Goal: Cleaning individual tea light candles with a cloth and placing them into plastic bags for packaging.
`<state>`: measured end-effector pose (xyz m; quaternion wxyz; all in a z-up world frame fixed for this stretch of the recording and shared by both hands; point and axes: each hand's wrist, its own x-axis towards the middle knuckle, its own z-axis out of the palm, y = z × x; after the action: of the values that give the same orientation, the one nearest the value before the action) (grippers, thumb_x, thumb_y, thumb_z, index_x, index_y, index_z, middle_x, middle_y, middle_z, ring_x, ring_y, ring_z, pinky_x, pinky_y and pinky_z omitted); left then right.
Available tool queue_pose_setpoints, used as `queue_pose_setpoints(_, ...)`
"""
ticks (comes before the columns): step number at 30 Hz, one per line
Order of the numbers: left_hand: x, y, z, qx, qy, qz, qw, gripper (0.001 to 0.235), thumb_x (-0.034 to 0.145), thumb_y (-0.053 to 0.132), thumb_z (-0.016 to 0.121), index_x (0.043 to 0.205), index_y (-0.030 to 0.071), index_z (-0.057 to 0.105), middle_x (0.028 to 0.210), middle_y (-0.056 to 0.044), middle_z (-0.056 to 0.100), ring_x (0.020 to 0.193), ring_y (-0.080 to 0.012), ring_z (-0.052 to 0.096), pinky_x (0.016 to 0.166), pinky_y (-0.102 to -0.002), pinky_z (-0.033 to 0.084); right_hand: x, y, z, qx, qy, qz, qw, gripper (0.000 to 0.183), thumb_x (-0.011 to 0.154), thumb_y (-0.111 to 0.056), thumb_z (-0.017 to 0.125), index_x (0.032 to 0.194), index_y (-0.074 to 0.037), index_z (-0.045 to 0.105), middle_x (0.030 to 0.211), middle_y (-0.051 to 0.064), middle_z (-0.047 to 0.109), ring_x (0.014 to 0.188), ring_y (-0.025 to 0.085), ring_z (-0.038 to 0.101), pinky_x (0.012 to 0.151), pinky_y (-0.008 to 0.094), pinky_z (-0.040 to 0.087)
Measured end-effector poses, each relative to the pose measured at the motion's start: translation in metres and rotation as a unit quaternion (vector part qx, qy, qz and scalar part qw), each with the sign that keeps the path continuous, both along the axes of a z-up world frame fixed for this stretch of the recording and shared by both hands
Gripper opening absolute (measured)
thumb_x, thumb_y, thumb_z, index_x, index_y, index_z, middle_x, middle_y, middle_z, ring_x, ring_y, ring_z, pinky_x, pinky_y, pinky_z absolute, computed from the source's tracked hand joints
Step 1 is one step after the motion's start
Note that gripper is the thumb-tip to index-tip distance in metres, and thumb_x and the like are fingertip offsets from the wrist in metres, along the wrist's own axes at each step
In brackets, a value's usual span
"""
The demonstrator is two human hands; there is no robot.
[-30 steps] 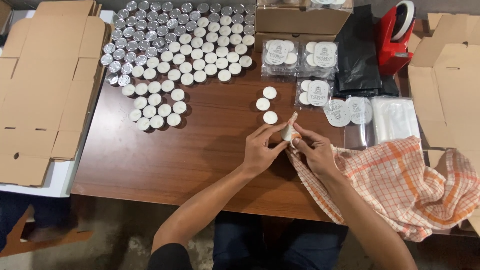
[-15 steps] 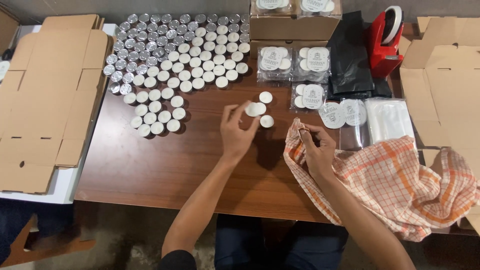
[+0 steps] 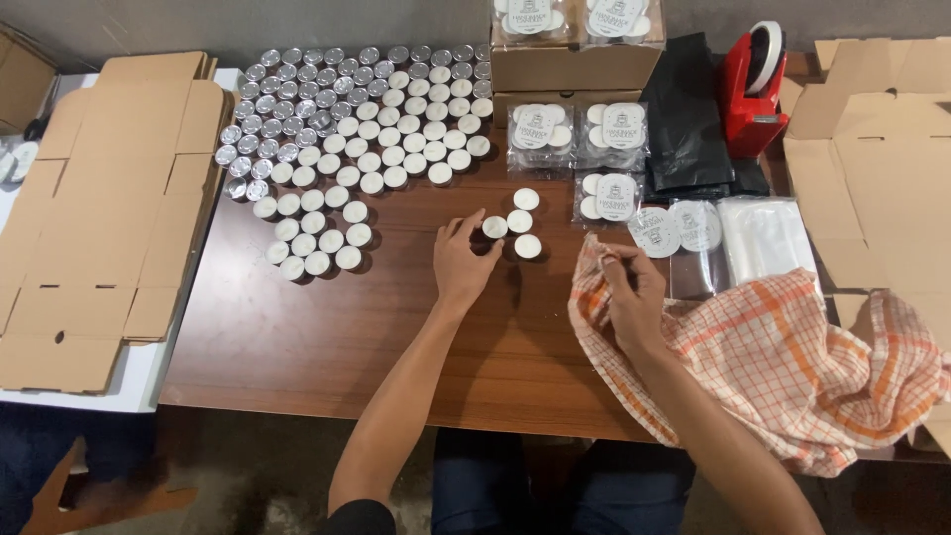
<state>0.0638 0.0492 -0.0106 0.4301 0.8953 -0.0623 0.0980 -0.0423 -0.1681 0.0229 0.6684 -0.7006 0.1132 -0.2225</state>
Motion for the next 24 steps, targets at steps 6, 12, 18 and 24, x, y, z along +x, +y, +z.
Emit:
queue_pose_setpoints(6, -0.01, -0.002, 0.016, -0.044, -0.012, 0.001, 0.999, 0.059, 0.081, 0.022, 0.078, 0.136, 0.01, 0.063, 0.113, -0.01, 0.065, 0.105, -0.0266, 0.059, 0.09, -0.038, 0.055, -0.009, -0.028, 0.053, -0.052, -0.076, -0.054, 0.994, 0.021, 0.103, 0.0, 0.05, 0.111, -0.004, 0.068, 0.077, 0.002, 0.055, 0.054, 0.008, 0.054, 0.057, 0.021, 0.049)
queue_pose_setpoints(12, -0.011, -0.004, 0.017, -0.116, -0.159, 0.087, 0.976, 0.058, 0.079, 0.005, 0.061, 0.137, 0.013, 0.06, 0.111, -0.006, 0.058, 0.082, -0.0196, 0.059, 0.072, -0.039, 0.056, -0.072, -0.112, -0.019, -0.586, -0.135, -0.063, 0.797, 0.011, 0.086, -0.024, 0.066, 0.089, -0.019, 0.076, 0.084, -0.002, 0.072, 0.078, 0.024, 0.067, 0.083, 0.036, 0.052)
queue_pose_setpoints(18, -0.02, -0.011, 0.029, -0.128, -0.264, 0.075, 0.953, 0.055, 0.081, -0.005, 0.061, 0.135, 0.008, 0.058, 0.112, -0.008, 0.058, 0.085, -0.017, 0.053, 0.079, -0.03, 0.052, -0.143, -0.071, 0.006, -0.649, 0.261, -0.02, 0.714, 0.096, 0.069, -0.094, 0.037, 0.141, -0.031, 0.047, 0.172, 0.015, 0.018, 0.152, 0.044, 0.023, 0.117, 0.07, 0.023)
queue_pose_setpoints(24, -0.025, -0.016, 0.029, -0.13, -0.311, 0.039, 0.941, 0.055, 0.08, -0.008, 0.059, 0.133, 0.004, 0.059, 0.115, -0.011, 0.055, 0.099, -0.0206, 0.055, 0.079, -0.029, 0.053, -0.144, -0.086, -0.024, -0.582, 0.074, -0.071, 0.806, 0.014, 0.087, -0.007, 0.07, 0.097, -0.007, 0.06, 0.101, 0.013, 0.063, 0.095, 0.032, 0.06, 0.086, 0.045, 0.049)
